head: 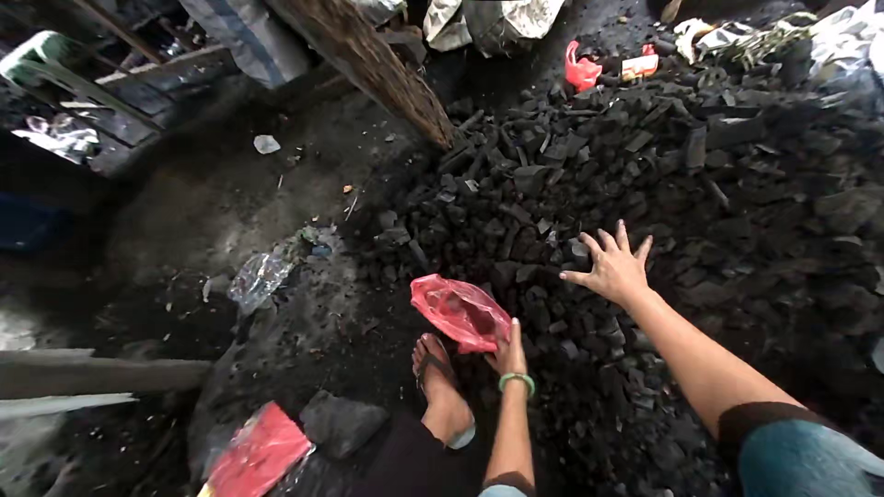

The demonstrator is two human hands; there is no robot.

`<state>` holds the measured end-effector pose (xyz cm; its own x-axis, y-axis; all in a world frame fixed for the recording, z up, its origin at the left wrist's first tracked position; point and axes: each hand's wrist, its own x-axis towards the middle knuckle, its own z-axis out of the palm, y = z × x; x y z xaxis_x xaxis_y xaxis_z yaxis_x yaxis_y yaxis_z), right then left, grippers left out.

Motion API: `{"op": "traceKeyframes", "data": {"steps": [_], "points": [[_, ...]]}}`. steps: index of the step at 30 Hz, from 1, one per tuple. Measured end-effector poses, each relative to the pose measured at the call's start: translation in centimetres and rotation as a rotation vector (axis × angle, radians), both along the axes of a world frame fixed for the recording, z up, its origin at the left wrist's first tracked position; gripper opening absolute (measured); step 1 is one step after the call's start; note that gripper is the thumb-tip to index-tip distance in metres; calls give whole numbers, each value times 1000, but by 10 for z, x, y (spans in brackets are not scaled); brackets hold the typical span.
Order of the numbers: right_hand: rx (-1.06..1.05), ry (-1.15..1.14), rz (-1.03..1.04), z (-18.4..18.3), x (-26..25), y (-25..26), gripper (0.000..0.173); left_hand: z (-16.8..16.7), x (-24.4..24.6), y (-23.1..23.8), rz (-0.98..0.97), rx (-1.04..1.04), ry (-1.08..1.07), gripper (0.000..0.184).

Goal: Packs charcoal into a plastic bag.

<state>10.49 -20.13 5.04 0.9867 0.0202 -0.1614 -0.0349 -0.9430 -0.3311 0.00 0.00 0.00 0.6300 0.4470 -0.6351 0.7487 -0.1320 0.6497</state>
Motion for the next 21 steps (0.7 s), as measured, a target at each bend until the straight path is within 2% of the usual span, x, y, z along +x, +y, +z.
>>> {"op": "traceKeyframes", "data": {"steps": [2,4,6,8,11,14,17,21], "points": [[-34,-15,27,-13,-1,-4,94,1,1,-16,-89,129,38,70],[-17,-74,107,-15,-14,-10,84,11,0,-27,-201,167,30,68],[8,-105,224,-18,-27,-13,72,19,-3,-36,-293,169,25,66],[-18,-11,304,-11,-38,-7,61,25,-8,-44,-308,132,-4,66],[-61,131,320,0,-51,0,60,30,-19,-52,-266,80,-51,65],[-56,158,329,0,-75,-4,62,31,-33,-55,-297,76,-78,61],[34,134,207,-10,-112,-4,57,32,-44,-69,-338,144,-135,52],[226,54,-125,-36,-182,-17,58,33,-67,-101,-271,181,-211,45]]}}
